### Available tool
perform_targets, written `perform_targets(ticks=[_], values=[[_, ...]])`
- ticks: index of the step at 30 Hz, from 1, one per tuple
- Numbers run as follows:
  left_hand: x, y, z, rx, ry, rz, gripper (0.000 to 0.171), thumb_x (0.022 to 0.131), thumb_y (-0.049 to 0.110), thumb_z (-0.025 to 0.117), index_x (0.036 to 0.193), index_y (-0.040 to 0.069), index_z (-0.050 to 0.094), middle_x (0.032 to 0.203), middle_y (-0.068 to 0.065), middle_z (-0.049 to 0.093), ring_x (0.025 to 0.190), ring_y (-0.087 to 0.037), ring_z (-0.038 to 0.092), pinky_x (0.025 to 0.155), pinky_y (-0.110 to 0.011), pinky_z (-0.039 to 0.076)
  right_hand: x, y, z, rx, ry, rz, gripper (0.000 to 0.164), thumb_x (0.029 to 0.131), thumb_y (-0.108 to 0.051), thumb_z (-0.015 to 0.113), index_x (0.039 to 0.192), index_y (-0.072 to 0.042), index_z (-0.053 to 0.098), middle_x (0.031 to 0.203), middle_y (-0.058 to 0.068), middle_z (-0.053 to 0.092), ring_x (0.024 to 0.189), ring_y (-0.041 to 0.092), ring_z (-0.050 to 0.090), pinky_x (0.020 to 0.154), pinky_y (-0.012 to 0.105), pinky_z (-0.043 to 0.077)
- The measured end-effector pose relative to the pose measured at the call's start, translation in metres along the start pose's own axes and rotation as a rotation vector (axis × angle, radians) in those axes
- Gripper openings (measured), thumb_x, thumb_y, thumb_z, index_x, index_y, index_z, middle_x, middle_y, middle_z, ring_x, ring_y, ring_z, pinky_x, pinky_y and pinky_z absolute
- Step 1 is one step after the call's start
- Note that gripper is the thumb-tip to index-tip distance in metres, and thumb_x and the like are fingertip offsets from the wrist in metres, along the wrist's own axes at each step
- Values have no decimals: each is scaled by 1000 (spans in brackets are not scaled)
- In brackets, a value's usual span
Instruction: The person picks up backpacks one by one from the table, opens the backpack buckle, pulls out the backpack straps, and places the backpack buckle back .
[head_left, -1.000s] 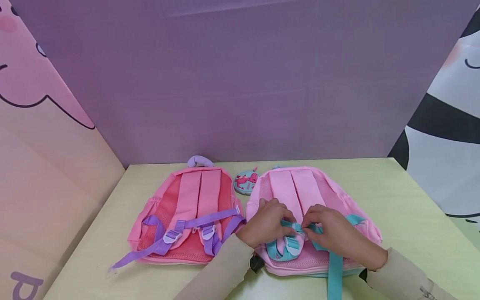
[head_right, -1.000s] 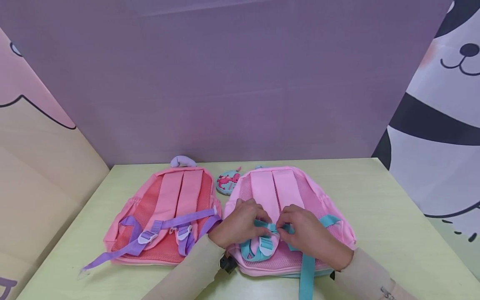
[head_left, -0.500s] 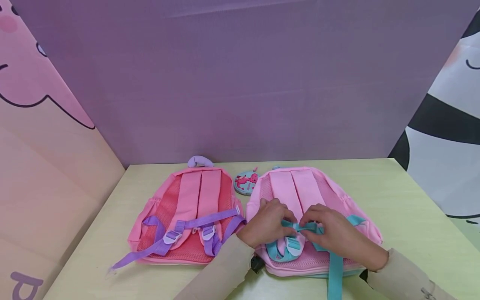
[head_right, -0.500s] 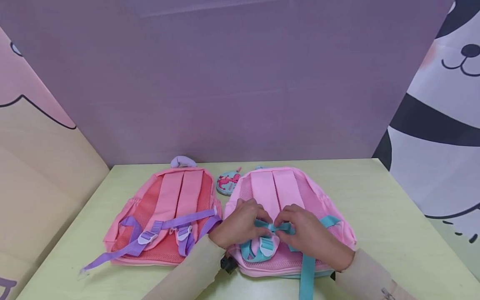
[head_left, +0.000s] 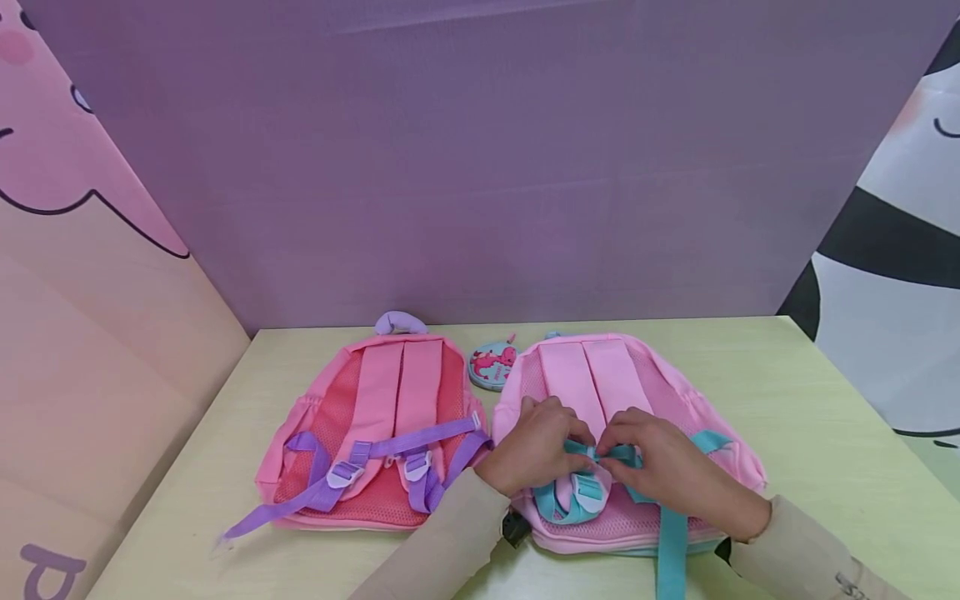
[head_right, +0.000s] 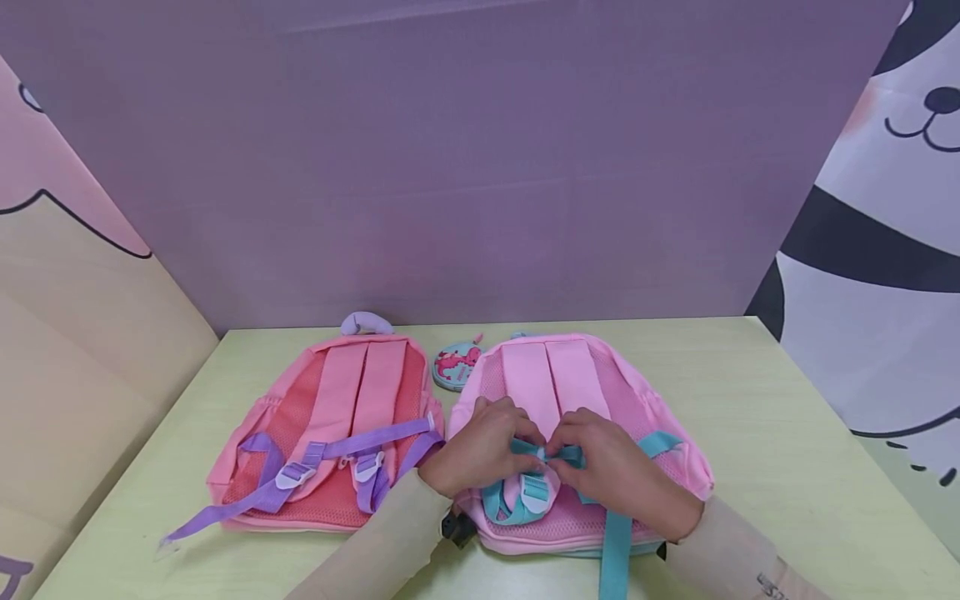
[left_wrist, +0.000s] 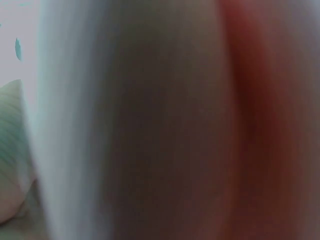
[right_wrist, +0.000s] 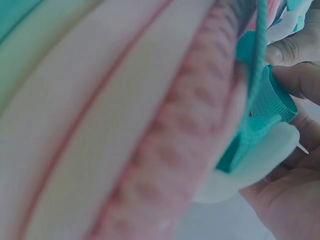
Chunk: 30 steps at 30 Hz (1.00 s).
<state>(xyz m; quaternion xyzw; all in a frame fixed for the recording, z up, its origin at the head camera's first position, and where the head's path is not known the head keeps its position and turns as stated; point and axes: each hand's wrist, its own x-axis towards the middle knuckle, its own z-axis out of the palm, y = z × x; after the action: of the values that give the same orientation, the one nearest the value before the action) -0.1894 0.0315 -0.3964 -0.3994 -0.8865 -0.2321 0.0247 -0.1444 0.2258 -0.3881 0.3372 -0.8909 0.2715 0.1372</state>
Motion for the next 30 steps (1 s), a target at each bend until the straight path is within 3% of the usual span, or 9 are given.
perform_targets(ticks=[30], values=[[0,-1,2,-7,-12,-11,22,75,36,80,93,23,77,77,18,60,83,1,46,77,-28,29,-6,0,-4,-36,15,27,29,69,1,79,77,-23,67,83,-16,54,74,2,51,64,22,46]])
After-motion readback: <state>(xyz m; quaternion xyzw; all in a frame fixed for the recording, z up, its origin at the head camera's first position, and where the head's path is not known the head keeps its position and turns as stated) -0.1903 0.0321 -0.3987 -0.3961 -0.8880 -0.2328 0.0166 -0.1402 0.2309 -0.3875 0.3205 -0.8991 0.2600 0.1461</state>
